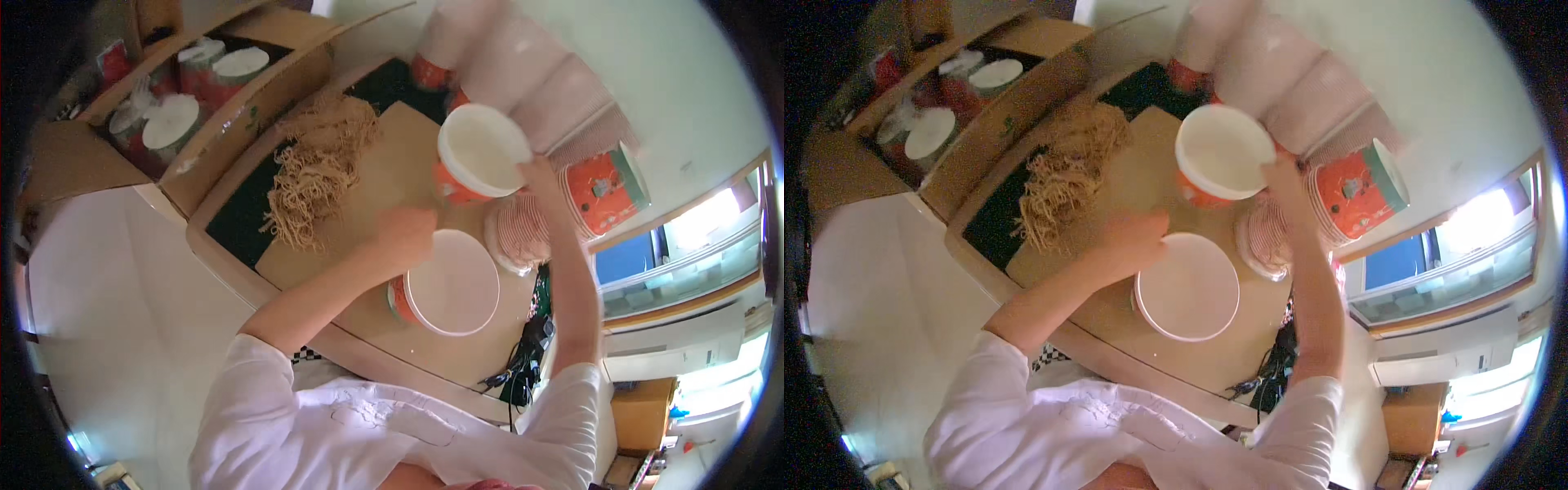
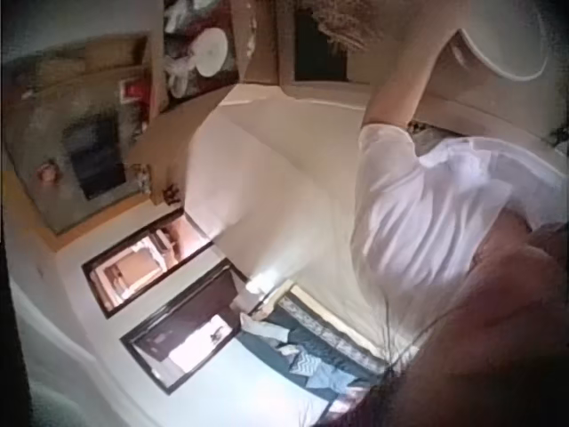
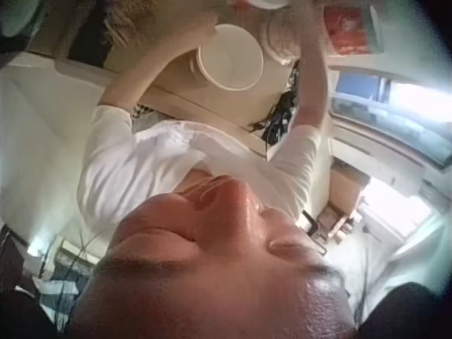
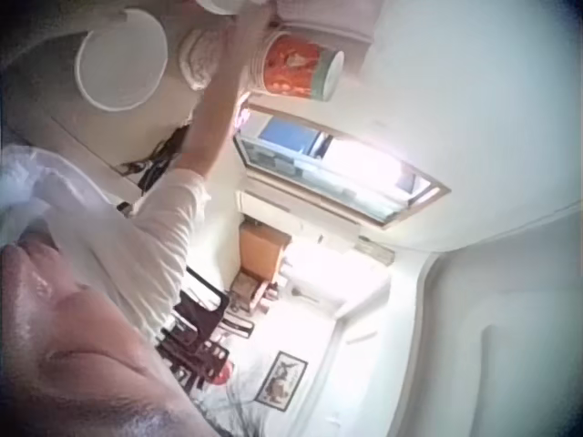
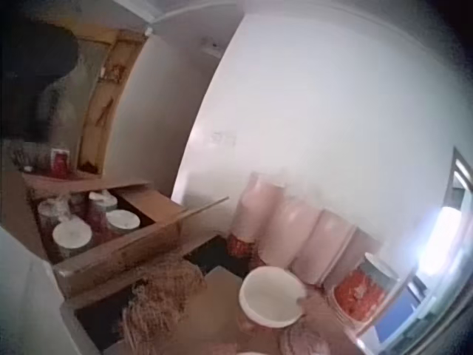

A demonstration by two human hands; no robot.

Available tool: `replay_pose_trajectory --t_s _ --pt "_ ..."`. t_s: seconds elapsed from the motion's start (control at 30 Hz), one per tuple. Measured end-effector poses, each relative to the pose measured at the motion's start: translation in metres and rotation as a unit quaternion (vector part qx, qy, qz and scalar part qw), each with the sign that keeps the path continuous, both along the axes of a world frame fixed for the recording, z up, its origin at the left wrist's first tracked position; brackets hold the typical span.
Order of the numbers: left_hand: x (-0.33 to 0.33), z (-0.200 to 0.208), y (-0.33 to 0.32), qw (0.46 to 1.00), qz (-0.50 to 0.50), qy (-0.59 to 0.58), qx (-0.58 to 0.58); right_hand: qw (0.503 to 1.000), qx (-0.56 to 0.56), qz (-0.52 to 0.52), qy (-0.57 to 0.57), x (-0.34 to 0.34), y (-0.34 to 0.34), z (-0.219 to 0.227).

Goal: Untying bundles of paper cups by removing strings or elastic bands and stacking them.

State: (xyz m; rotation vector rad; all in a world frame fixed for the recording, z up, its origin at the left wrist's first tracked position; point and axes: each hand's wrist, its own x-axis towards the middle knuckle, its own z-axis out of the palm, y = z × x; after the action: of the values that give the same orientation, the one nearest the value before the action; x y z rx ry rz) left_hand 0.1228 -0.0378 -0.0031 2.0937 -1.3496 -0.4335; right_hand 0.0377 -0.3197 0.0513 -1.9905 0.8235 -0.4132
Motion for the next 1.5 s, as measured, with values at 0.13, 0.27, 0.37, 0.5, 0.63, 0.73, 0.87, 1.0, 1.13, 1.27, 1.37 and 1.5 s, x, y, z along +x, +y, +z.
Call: replay_pose_trajectory --t_s 0.13,0.27,0.37,0.5,0.63,0.73,0.87,1.0,1.13,1.27,1.37,1.5 --pt "-0.016 -0.005 -0.042 0.991 -0.071 -0.091 0.065 0.991 -0.130 -0.027 0.010 -0.008 -0.098 -0.103" --pt "-0.012 -0.025 -0.025 0.991 -0.041 -0.122 -0.027 0.990 -0.101 -0.086 0.051 -0.010 -0.022 -0.062" --pt "-0.017 -0.012 -0.022 0.997 -0.036 -0.053 0.031 0.993 -0.111 0.037 0.004 -0.043 0.016 -0.031" --pt "-0.021 -0.015 -0.025 0.989 -0.004 -0.109 -0.103 0.944 -0.325 0.058 0.013 -0.050 0.032 -0.021" --pt "-0.028 0.001 -0.031 0.990 -0.050 -0.094 -0.095 0.968 -0.198 -0.104 0.117 -0.023 -0.034 -0.051" --pt "-0.028 0.007 -0.023 0.986 -0.041 -0.029 -0.161 0.975 -0.169 -0.098 0.103 0.002 -0.041 -0.071" --pt "-0.013 0.015 -0.014 0.979 -0.043 0.054 -0.193 0.962 -0.211 -0.110 0.133 0.017 -0.041 -0.062" --pt "-0.009 0.018 -0.013 0.989 -0.018 0.029 -0.144 0.951 -0.277 -0.069 0.120 0.024 -0.029 -0.041" --pt "-0.011 0.012 -0.020 0.982 -0.017 -0.075 -0.171 0.907 -0.384 -0.100 0.140 0.024 -0.029 -0.025" --pt "-0.012 0.019 -0.026 0.987 -0.029 -0.071 -0.143 0.882 -0.447 -0.086 0.119 0.011 -0.052 -0.043" --pt "-0.012 0.017 -0.023 0.992 -0.020 -0.077 -0.095 0.884 -0.433 -0.114 0.138 0.010 -0.050 -0.047" --pt "-0.011 0.021 -0.015 0.990 0.001 -0.029 -0.135 0.910 -0.374 -0.118 0.133 0.012 -0.053 -0.045"
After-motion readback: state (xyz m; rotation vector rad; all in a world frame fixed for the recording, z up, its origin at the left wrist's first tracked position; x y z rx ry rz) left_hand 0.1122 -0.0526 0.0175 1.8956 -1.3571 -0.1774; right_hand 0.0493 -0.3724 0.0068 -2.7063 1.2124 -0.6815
